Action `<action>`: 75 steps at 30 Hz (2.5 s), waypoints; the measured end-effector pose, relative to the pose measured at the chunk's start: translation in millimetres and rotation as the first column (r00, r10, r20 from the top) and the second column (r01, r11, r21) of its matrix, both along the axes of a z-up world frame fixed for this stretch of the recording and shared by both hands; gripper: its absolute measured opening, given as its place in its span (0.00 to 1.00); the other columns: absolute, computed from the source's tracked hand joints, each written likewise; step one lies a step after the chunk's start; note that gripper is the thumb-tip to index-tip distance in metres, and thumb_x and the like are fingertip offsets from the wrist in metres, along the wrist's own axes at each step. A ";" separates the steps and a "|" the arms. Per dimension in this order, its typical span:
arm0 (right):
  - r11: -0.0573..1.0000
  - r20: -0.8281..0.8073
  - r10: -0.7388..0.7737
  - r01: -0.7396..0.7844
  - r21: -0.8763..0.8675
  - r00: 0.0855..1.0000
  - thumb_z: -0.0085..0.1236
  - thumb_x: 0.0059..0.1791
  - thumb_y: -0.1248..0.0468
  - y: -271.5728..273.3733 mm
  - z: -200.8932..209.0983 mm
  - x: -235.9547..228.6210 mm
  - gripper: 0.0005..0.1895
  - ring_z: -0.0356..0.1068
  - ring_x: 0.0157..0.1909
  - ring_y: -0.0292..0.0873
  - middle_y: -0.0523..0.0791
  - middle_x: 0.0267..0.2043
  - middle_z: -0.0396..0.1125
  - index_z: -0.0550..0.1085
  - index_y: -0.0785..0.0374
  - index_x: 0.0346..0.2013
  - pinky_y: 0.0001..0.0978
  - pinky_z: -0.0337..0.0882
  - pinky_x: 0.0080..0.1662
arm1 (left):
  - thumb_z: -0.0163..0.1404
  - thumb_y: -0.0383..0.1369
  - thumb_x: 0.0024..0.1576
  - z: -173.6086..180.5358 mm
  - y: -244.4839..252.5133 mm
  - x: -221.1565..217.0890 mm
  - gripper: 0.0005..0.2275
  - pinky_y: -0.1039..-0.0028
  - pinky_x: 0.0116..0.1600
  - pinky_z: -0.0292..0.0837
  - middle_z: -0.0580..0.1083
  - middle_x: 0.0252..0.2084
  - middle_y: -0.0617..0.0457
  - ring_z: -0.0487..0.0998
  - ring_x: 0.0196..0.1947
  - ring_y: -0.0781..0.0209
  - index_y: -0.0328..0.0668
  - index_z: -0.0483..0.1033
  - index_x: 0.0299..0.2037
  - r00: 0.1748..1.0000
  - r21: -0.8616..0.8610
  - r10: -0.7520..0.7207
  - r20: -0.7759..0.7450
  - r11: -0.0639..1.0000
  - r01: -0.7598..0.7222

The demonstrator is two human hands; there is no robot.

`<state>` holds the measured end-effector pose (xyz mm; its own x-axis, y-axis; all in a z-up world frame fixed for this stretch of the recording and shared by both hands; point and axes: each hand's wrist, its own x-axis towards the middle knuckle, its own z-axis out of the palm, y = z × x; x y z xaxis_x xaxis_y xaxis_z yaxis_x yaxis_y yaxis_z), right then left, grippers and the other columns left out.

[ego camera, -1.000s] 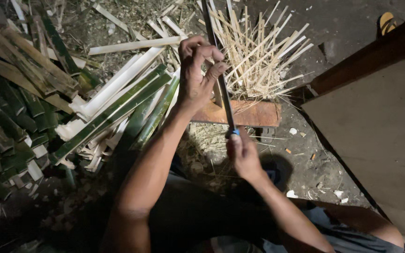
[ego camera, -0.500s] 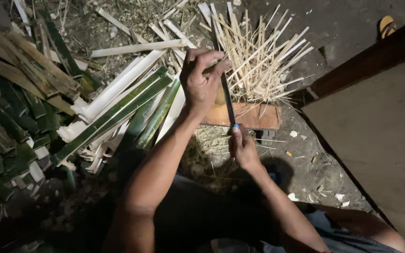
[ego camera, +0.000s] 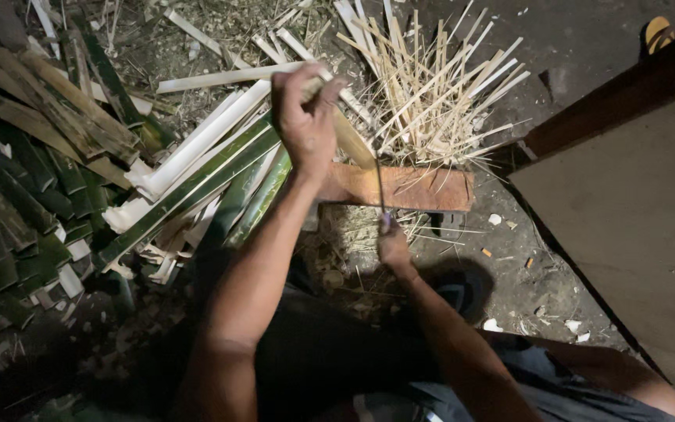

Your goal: The person uses a knife to split bamboo stalks into thin strips on a wooden block. The person repeatedly picks up bamboo pieces, splits them, and places the resulting strips into a pile.

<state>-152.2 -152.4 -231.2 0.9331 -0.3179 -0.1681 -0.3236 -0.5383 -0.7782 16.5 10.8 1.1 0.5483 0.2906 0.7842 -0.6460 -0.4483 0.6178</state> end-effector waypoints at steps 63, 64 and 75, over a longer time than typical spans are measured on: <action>0.969 -0.236 0.245 -0.247 0.023 0.941 0.40 0.58 0.45 -6.8 13.1 2.9 0.23 0.59 0.21 0.41 0.43 0.18 0.59 0.70 0.63 0.41 0.41 0.61 0.27 | 0.48 0.36 0.69 -16.2 37.5 -0.8 0.14 0.72 0.38 0.74 0.74 0.26 0.52 0.75 0.26 0.65 0.33 0.77 0.37 0.930 -0.512 -0.364 -0.057 0.810 0.286; 0.966 -0.240 0.256 -0.258 0.023 0.936 0.40 0.58 0.45 -12.5 16.2 8.1 0.23 0.59 0.21 0.41 0.44 0.19 0.59 0.70 0.63 0.40 0.42 0.62 0.27 | 0.48 0.37 0.70 -16.4 42.1 3.1 0.14 0.71 0.40 0.73 0.73 0.26 0.51 0.74 0.26 0.64 0.32 0.76 0.36 0.925 -0.512 -0.380 -0.015 0.798 0.319; 0.929 -0.038 0.190 -0.167 0.329 0.981 0.37 0.57 0.42 10.6 55.1 -29.6 0.26 0.58 0.23 0.45 0.46 0.21 0.59 0.68 0.63 0.44 0.45 0.62 0.28 | 0.46 0.48 0.69 -38.4 51.9 6.9 0.21 0.70 0.36 0.72 0.72 0.25 0.50 0.76 0.26 0.60 0.36 0.72 0.34 0.672 -0.491 -0.734 -0.092 0.621 0.611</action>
<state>-181.9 -141.8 -176.1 0.9521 -0.0653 -0.2989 -0.3038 -0.3154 -0.8990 23.4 62.8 -37.3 0.8738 -0.0074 0.4862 -0.4502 0.3655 0.8147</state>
